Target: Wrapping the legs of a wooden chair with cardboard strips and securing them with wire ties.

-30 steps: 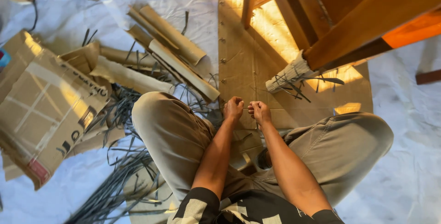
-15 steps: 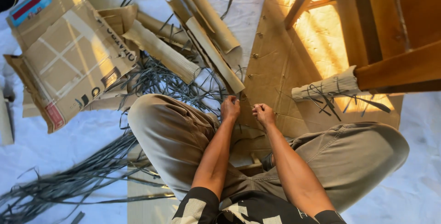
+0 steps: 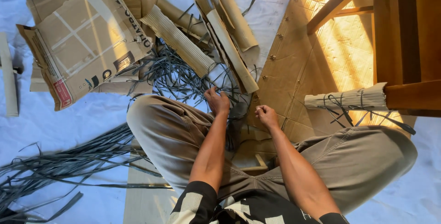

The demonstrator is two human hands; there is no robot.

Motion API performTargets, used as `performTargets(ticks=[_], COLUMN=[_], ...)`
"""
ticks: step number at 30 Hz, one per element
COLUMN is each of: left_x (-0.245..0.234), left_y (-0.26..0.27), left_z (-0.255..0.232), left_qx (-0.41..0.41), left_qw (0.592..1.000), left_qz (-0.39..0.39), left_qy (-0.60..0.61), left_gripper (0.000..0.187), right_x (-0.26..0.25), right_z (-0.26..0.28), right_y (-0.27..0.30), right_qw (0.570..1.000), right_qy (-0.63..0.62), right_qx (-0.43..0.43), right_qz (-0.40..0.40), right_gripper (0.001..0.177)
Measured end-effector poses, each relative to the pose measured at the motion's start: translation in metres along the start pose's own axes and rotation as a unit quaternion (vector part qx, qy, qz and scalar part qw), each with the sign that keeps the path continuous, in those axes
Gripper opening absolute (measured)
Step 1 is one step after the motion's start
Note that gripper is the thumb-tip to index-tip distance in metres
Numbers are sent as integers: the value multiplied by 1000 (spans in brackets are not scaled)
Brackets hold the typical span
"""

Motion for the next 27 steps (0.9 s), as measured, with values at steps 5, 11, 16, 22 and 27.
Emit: performTargets(ticks=[5,11,16,22,27], left_x=[4,48,66,1,66], left_y=[-19,-48,-49,25,49], left_z=[1,56,72,-53,-38], left_qx=[-18,-50,9,136,342], left_qw=[998,992,997,982,906], left_qz=[65,114,77,124,246], left_qy=[13,17,-16,40,-42], left_gripper=[38,45,43,36,27], right_x=[-1,-5,-7,-3,-27], right_z=[2,16,17,12,111], right_y=[-4,7,7,-6,56], right_qw=[1000,1000,1000,1000,964], right_qy=[22,0,15,17,-266], right_qx=[3,-3,1,-17,3], right_qz=[-1,-14,-1,-5,-15], right_gripper=[25,24,24,22,34])
Point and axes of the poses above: each hand's wrist, its own y-axis away from the middle knuckle, its own x-axis out of the palm, z = x × y, the point moved 3 cm from there along -y, towards the middle knuckle, and after that the axes turned 7 degrees about z, right-handed, at the moved point
